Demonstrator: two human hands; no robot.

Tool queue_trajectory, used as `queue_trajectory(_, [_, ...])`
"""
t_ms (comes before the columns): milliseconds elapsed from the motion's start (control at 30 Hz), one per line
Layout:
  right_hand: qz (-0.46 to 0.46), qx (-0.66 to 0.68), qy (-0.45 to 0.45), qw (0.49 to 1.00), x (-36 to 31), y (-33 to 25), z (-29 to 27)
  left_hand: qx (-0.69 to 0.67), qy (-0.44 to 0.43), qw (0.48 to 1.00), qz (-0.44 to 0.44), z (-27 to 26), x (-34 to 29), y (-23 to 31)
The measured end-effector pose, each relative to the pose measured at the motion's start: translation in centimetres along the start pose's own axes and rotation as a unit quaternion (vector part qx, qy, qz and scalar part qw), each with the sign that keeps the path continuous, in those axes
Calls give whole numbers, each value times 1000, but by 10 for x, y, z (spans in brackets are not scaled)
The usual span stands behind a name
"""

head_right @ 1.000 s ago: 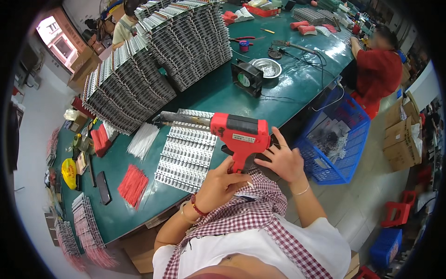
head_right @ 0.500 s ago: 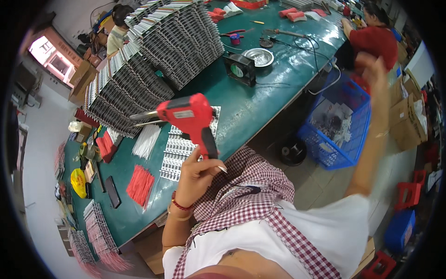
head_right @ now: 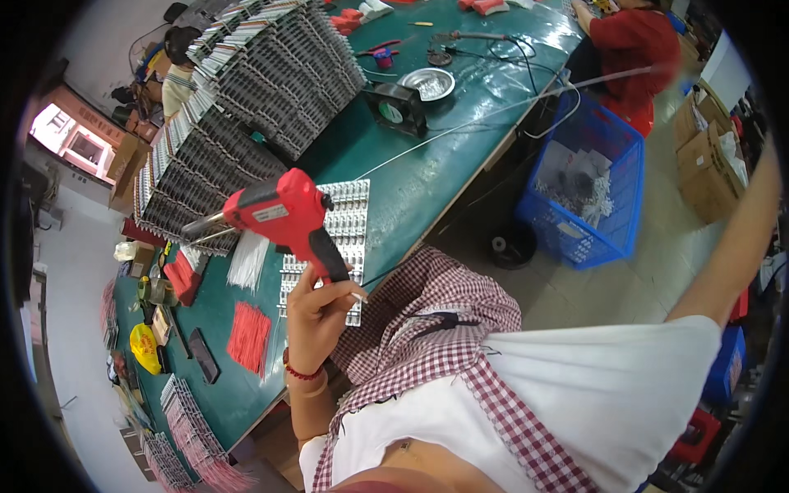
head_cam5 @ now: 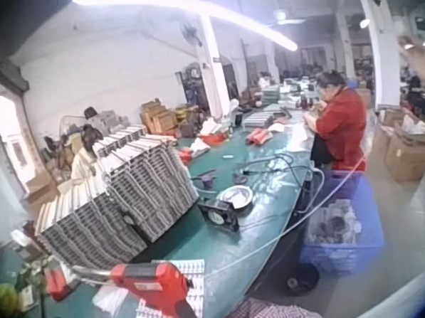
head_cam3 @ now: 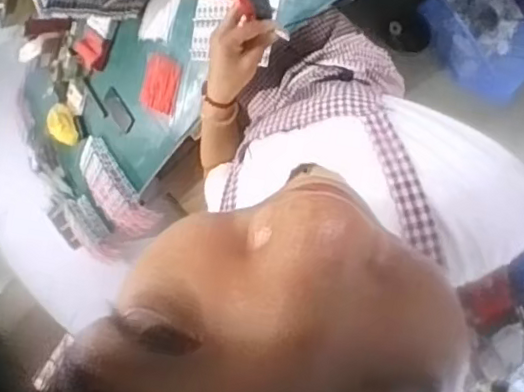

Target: The person uses a soldering iron to attach red and white wires to a grid-like circuit board. They pick up individual wires, place them on the board, and apply the soldering iron to secure them. The person works continuously on the board, moving from one connection point to the next.

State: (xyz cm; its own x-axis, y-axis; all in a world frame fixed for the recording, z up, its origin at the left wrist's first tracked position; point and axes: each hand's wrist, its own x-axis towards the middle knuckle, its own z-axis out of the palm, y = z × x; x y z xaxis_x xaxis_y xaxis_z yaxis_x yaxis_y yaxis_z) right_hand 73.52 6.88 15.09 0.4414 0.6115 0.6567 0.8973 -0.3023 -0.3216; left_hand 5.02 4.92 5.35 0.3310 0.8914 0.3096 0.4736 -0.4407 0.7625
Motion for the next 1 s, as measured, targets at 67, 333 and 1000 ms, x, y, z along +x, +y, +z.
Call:
queue_trajectory(67, [49,-53,-29,997,-35,39,37,-35,-16,999,-23,14,-3,-11])
queue_trajectory(333, [177,594,-539,570,-344,-221,190,-75,-49,995,-43,62,5,-20])
queue_trajectory(1000, [32,607,-691,392,-356,-449,138,167,310,883,-312,-32,-162,-103])
